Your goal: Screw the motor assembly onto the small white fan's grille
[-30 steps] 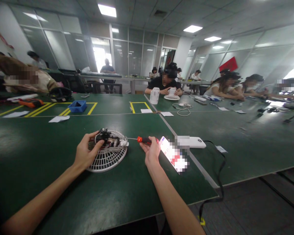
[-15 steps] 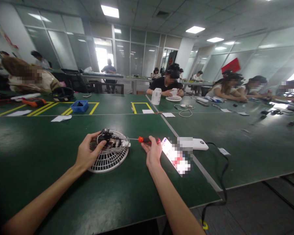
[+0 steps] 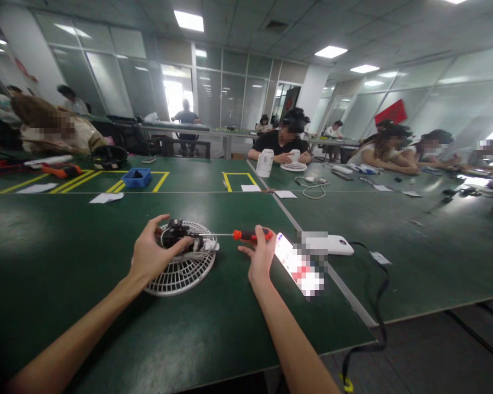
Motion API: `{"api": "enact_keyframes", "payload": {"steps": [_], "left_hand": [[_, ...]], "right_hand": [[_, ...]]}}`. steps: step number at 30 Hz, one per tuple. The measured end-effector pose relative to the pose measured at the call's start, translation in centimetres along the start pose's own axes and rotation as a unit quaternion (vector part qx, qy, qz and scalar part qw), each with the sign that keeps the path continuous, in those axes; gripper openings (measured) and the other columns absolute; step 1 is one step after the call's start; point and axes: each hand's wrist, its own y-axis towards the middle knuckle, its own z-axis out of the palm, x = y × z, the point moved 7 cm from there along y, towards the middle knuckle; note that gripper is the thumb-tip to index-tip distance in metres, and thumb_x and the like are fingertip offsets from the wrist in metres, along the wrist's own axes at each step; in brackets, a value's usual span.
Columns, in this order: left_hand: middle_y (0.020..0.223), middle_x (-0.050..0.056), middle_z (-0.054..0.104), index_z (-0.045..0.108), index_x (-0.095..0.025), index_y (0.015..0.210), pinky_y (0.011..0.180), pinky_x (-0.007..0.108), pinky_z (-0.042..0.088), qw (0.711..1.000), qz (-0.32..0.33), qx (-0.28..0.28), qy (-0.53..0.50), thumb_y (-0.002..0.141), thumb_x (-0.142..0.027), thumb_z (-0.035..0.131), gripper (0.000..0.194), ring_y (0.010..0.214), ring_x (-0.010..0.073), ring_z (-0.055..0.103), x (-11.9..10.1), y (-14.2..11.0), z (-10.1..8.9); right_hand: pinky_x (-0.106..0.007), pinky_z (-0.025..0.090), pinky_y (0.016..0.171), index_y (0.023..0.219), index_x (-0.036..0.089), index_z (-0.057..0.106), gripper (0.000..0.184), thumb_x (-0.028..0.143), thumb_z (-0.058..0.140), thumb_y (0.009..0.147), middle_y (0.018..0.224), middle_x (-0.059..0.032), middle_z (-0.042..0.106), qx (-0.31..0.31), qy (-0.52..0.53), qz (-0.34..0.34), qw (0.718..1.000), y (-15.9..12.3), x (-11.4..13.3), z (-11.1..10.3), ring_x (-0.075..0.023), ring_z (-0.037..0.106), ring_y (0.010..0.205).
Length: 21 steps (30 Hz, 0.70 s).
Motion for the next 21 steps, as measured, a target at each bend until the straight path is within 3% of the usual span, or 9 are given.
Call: {"api": "enact_keyframes", "payload": {"steps": [2, 4, 9, 13, 17, 21], "left_hand": [[0.112, 0.009, 0.069, 0.062, -0.022, 0.129, 0.089, 0.047, 0.055, 1.000, 0.011, -0.002, 0.003, 0.072, -0.061, 0.081, 0.072, 0.095, 0.0275, 0.068, -0.07, 0.06, 0.00], [0.110, 0.009, 0.068, 0.064, -0.022, 0.127, 0.092, 0.048, 0.055, 1.000, 0.023, -0.005, 0.004, 0.074, -0.061, 0.080, 0.067, 0.099, 0.0282, 0.067, -0.17, 0.03, -0.02], [0.106, 0.008, 0.065, 0.064, -0.021, 0.127, 0.091, 0.047, 0.055, 0.999, 0.036, -0.011, 0.015, 0.077, -0.059, 0.078, 0.065, 0.099, 0.0274, 0.066, -0.31, -0.19, 0.01], [0.105, 0.007, 0.064, 0.062, -0.020, 0.128, 0.089, 0.046, 0.055, 0.998, 0.050, -0.018, 0.021, 0.078, -0.058, 0.077, 0.064, 0.098, 0.0268, 0.065, -0.44, -0.09, 0.19], [0.107, 0.007, 0.063, 0.061, -0.020, 0.127, 0.090, 0.046, 0.055, 0.998, 0.063, -0.007, 0.018, 0.079, -0.056, 0.076, 0.062, 0.099, 0.0268, 0.065, -0.60, 0.25, 0.61], [0.112, 0.009, 0.064, 0.058, -0.020, 0.124, 0.091, 0.048, 0.054, 0.998, 0.057, 0.009, 0.023, 0.079, -0.055, 0.075, 0.060, 0.102, 0.0284, 0.064, -0.62, 0.56, 0.91]], "right_hand": [[-0.028, 0.063, 0.060, 0.098, 0.025, 0.053, 0.041, 0.041, 0.079, 0.071, 0.086, 0.0023, 0.071, 0.014, 0.026, -0.019, 0.999, 0.03, 0.17, 0.16, -0.0193, 0.073, 0.084], [-0.030, 0.063, 0.066, 0.097, 0.023, 0.054, 0.038, 0.032, 0.078, 0.068, 0.086, 0.0019, 0.071, 0.014, 0.032, -0.025, 0.999, 0.11, 0.12, 0.17, -0.0185, 0.072, 0.086], [-0.022, 0.053, 0.046, 0.098, 0.024, 0.052, 0.051, 0.040, 0.086, 0.064, 0.069, 0.0093, 0.062, -0.007, -0.023, -0.004, 1.000, 0.20, -0.43, 0.05, -0.0115, 0.062, 0.050], [-0.019, 0.044, 0.038, 0.107, 0.026, 0.050, 0.065, 0.049, 0.090, 0.060, 0.066, 0.0108, 0.061, -0.014, -0.053, -0.013, 0.998, 0.20, -0.22, -0.06, -0.0090, 0.055, 0.041], [-0.022, 0.053, 0.046, 0.100, 0.026, 0.051, 0.053, 0.047, 0.085, 0.065, 0.079, 0.0057, 0.067, -0.007, -0.040, -0.005, 0.999, 0.39, -0.22, -0.21, -0.0145, 0.067, 0.061], [-0.034, 0.064, 0.074, 0.092, 0.024, 0.054, 0.037, 0.034, 0.078, 0.065, 0.094, 0.0004, 0.071, 0.008, 0.026, -0.020, 0.999, 0.64, -0.13, -0.12, -0.0193, 0.070, 0.094]]}}
